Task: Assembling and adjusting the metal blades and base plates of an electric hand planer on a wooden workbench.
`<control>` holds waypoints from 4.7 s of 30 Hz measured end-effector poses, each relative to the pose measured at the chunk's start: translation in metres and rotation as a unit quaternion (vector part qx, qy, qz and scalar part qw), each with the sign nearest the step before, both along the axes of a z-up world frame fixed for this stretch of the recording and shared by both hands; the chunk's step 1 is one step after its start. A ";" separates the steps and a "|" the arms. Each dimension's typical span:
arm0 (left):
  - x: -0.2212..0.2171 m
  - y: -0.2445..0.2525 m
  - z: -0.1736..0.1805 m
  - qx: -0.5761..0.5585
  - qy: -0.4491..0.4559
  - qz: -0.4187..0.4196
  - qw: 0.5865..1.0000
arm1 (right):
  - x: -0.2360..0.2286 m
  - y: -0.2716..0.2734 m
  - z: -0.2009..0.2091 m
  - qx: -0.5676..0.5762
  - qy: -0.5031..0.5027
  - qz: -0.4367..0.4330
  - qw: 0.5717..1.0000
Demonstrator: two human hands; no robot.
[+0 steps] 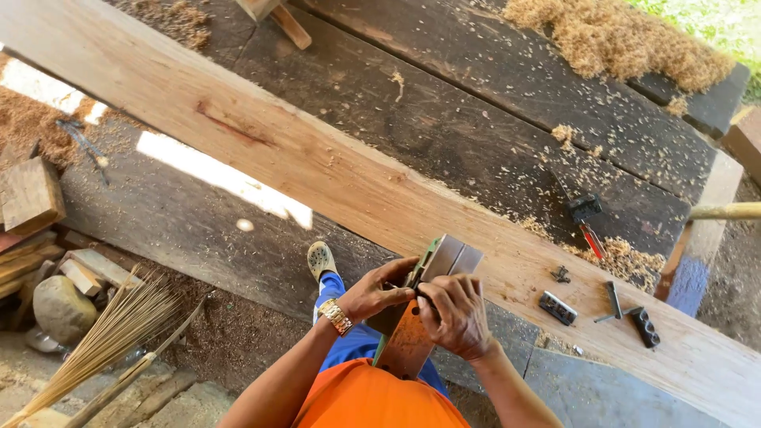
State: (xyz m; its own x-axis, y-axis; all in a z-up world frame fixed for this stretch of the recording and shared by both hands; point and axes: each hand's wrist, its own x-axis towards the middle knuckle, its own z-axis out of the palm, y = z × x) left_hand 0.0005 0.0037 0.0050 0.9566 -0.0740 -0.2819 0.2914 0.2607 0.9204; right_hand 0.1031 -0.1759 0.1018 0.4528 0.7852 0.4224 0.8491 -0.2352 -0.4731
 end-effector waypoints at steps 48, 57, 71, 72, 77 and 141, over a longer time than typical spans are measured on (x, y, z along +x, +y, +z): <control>0.008 0.002 0.027 -0.033 0.084 -0.007 0.996 | 0.008 -0.006 -0.010 0.001 0.022 -0.018 1.000; 0.010 0.001 0.034 -0.044 0.105 -0.001 0.994 | 0.005 -0.009 -0.026 -0.024 0.018 -0.031 0.999; 0.006 -0.001 0.023 -0.026 0.088 0.001 0.996 | 0.003 -0.008 -0.024 -0.003 0.036 -0.037 0.999; 0.007 -0.001 0.020 -0.017 0.076 0.004 0.997 | 0.003 -0.009 -0.032 -0.019 0.040 -0.050 0.998; 0.006 0.000 0.024 -0.062 0.078 0.010 0.995 | 0.006 -0.007 -0.020 -0.002 0.033 -0.027 0.999; 0.002 -0.006 -0.013 -0.084 0.050 0.012 0.995 | 0.018 -0.014 -0.031 -0.160 0.004 0.073 0.984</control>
